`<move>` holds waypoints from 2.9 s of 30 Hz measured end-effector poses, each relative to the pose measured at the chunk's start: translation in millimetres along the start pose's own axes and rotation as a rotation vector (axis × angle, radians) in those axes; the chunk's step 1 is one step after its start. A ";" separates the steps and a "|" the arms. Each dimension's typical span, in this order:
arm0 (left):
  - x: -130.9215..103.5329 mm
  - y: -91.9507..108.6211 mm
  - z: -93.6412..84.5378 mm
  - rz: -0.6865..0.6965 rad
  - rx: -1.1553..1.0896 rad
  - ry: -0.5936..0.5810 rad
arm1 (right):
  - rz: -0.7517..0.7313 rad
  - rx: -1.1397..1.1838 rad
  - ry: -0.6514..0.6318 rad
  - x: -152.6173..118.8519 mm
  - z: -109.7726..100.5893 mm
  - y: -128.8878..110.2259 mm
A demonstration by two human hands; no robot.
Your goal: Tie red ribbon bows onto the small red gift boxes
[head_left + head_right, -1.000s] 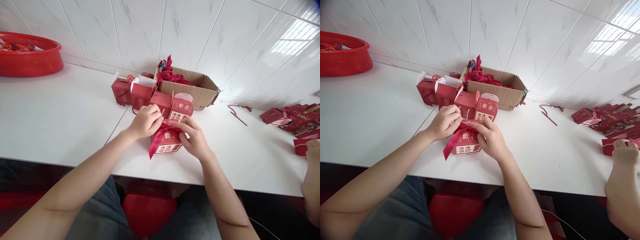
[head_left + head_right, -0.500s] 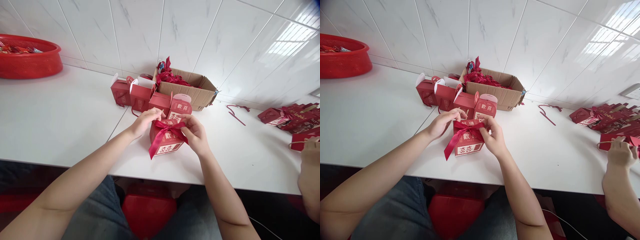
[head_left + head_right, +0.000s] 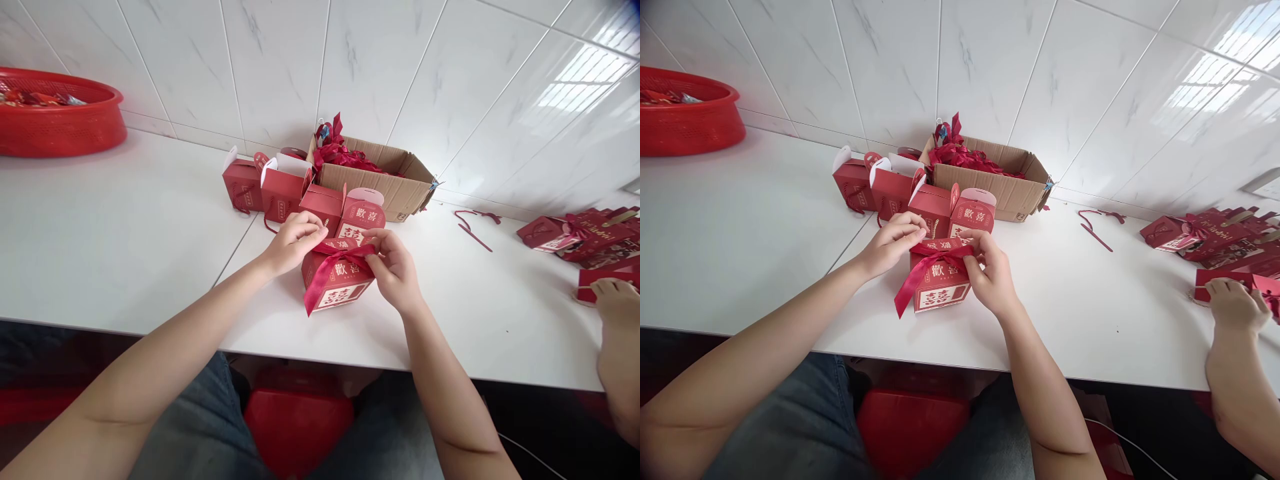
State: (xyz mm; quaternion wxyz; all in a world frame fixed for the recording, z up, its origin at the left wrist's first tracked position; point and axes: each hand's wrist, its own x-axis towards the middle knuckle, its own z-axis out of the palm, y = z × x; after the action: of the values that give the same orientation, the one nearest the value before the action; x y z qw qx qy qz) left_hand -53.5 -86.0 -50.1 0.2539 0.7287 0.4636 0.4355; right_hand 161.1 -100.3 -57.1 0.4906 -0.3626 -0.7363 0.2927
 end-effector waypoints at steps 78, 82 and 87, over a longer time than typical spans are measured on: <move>-11.5 23.6 19.7 -0.090 -0.146 -0.031 | 0.367 0.019 -0.394 -1.4 -38.0 -16.3; -11.3 22.4 19.9 -0.065 -0.136 -0.006 | 0.271 0.060 -0.406 -4.1 -38.0 -25.2; -9.9 22.3 20.6 -0.076 -0.137 0.011 | 0.099 -0.049 -0.446 -9.1 -33.4 -30.7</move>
State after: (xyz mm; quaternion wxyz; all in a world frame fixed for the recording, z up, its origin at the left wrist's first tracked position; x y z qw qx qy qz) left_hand -27.3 -104.0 -47.0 0.3170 0.6892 0.4612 0.4601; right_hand 187.1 -122.6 -25.9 0.2918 -0.3365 -0.8147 0.3714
